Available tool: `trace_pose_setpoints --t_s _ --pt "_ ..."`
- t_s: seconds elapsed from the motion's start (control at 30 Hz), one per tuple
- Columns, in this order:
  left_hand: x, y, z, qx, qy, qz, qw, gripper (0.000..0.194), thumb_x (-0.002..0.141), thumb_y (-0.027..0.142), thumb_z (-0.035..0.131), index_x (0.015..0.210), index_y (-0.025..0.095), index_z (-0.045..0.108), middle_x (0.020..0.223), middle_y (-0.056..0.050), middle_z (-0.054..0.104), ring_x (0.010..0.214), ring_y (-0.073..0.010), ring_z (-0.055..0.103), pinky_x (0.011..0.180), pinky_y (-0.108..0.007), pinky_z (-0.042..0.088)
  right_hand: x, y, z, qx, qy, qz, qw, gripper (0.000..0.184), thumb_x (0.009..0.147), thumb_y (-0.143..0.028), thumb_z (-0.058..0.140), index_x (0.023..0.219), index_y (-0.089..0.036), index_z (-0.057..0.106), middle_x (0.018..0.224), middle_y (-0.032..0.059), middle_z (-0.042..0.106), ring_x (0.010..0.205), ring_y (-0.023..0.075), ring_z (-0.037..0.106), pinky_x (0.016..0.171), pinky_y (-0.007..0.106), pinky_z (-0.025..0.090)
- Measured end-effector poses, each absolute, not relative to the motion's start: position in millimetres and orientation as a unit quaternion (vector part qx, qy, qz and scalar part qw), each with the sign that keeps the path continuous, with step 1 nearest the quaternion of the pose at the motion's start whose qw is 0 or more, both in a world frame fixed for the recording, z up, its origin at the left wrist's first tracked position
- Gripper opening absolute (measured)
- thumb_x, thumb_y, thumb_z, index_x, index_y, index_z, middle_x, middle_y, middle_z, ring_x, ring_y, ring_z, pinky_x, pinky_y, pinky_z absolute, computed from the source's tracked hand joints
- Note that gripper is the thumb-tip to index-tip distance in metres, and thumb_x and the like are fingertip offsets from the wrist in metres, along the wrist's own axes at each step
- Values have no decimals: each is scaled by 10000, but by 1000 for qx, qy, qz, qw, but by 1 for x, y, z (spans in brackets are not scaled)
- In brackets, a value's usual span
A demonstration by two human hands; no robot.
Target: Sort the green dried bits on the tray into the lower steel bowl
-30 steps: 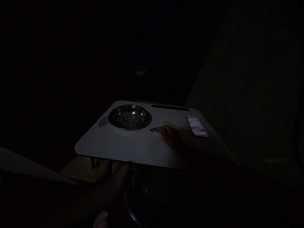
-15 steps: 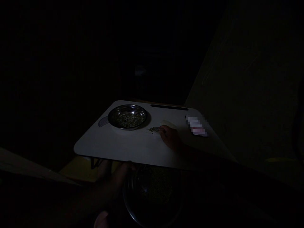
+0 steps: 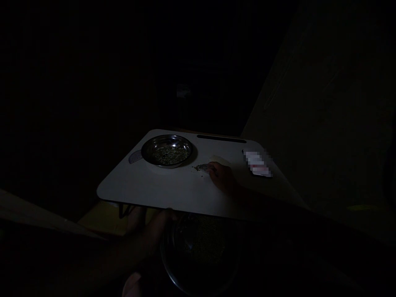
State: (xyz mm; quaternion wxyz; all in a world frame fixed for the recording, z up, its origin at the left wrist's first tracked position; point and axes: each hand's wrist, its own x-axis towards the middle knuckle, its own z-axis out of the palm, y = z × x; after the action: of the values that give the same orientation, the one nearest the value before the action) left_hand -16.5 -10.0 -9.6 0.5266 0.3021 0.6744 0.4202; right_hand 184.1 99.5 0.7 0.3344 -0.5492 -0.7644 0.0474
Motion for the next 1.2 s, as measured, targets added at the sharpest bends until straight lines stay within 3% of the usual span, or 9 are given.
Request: trace_pose_setpoints --t_s 0.2,0.37,0.73,0.93,1.2 --pt "-17 -6 -13 297 673 384 558 127 490 222 560 598 157 547 509 -26 547 480 -187 524 410 -274 358 183 97 3 -545 -770 45 327 230 723 -222 387 877 -170 550 822 46 616 747 146 556 658 256 420" --pt "-19 -8 -18 273 684 399 546 218 488 255 569 687 167 552 585 -26 577 507 -191 536 398 -267 356 183 96 2 -537 -775 49 329 236 724 -220 382 886 -165 544 834 47 612 753 144 552 670 259 418" --pt "-17 -5 -10 289 684 413 527 194 463 204 570 654 174 550 541 -9 554 493 -178 525 405 -269 357 184 102 -1 -533 -772 43 345 231 726 -220 381 880 -157 541 809 49 609 734 140 551 661 252 415" --pt "-17 -4 -8 285 661 369 588 93 479 199 547 563 164 528 476 -5 523 467 -177 517 412 -281 370 183 106 -2 -525 -776 48 347 233 734 -227 378 882 -156 544 793 47 607 704 133 548 640 245 408" --pt "-17 -11 -12 299 671 422 532 206 476 223 572 675 174 552 580 -12 577 536 -195 552 430 -281 386 181 114 -4 -520 -772 62 359 215 727 -217 400 880 -176 545 815 33 609 742 133 545 663 246 402"
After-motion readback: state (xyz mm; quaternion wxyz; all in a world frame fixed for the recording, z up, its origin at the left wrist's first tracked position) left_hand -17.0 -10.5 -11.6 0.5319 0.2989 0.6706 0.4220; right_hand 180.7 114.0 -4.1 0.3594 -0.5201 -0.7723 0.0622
